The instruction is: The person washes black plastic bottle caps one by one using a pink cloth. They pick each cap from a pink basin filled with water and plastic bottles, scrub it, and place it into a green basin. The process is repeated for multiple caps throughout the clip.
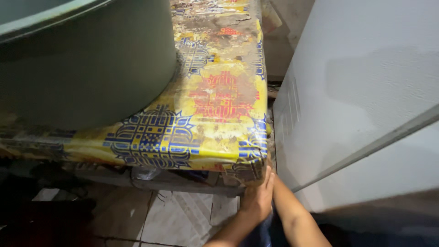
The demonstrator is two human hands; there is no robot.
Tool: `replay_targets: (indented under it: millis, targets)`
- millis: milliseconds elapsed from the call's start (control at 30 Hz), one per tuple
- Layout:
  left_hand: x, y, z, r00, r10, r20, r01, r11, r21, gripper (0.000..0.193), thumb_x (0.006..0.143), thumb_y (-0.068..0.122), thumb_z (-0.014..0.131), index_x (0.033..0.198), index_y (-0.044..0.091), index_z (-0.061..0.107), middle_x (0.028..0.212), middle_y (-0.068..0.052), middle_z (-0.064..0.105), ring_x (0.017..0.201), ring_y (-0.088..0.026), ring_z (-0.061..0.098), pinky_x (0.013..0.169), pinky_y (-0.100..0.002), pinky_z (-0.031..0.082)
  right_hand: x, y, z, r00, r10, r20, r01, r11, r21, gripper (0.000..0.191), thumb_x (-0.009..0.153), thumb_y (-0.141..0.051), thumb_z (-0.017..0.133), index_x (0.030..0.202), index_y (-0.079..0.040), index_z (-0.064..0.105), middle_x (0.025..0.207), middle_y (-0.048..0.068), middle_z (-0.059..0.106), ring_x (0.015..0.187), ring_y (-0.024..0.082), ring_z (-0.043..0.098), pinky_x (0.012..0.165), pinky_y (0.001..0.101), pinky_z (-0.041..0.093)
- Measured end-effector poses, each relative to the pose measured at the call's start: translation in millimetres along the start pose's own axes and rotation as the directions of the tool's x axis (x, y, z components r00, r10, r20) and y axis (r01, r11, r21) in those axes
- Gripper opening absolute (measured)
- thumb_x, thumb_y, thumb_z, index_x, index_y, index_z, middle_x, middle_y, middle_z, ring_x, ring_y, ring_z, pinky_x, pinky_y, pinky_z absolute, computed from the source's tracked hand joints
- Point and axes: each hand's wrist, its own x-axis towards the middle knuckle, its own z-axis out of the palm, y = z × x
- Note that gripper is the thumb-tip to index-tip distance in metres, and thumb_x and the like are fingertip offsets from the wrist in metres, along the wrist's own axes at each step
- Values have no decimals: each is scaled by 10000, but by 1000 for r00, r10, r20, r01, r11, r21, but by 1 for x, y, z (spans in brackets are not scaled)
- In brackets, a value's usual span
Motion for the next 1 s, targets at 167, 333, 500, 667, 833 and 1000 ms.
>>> replay_targets:
  millis: [167, 333, 500, 667, 833, 1000]
  targets:
    - [0, -6, 3, 996, -68, 49, 69, 997, -15, 733, 752, 47, 668, 1462, 11, 490, 1492, -280, 447, 1393, -493, 393, 1164, -595, 261, 24, 29, 20, 998, 38, -40, -40, 998, -46, 567, 919, -295, 670, 1385, -37, 475, 1314, 241, 500, 1228, 371, 469, 1019, 425, 405]
    - [-8, -19, 24, 998, -3, -56, 6, 998, 63, 627, 752, 143, 666, 1368, 59, 584, 1426, -266, 531, 1318, -507, 453, 1080, -645, 290, 31, 45, 36, 996, 60, -73, -65, 996, -58, 533, 917, -299, 677, 1354, -49, 502, 1258, 234, 521, 1176, 358, 491, 978, 421, 420]
    - [-11, -22, 38, 963, 213, -167, -164, 950, 267, 488, 950, 222, 632, 1408, 57, 602, 1429, -237, 573, 1311, -443, 508, 1113, -616, 334, 19, 44, 30, 993, 70, -92, -77, 995, -65, 499, 914, -302, 684, 1323, -61, 528, 1201, 226, 543, 1123, 345, 513, 938, 416, 434]
    - [-3, -17, 41, 981, 156, -113, -145, 984, 99, 543, 786, 179, 631, 1308, 31, 639, 1363, -273, 593, 1282, -478, 528, 1081, -617, 359, 11, 33, 21, 990, 76, -116, -85, 994, -67, 466, 912, -305, 692, 1292, -73, 555, 1144, 219, 565, 1071, 332, 535, 897, 411, 449]
    - [-16, -25, 32, 995, 86, -60, -98, 962, -256, 557, 854, 82, 588, 1408, 26, 607, 1407, -293, 577, 1317, -484, 516, 1133, -580, 363, 13, 19, 21, 989, 82, -119, -90, 994, -59, 433, 910, -308, 699, 1261, -85, 582, 1087, 212, 587, 1018, 319, 557, 856, 407, 464]
    - [-21, -25, 19, 969, 120, -215, -151, 980, -133, 553, 822, 99, 607, 1372, 59, 634, 1387, -276, 606, 1301, -486, 524, 1105, -624, 336, 13, 4, 17, 990, 72, -120, -78, 996, -51, 400, 907, -311, 706, 1231, -97, 608, 1031, 204, 609, 966, 306, 579, 816, 402, 479]
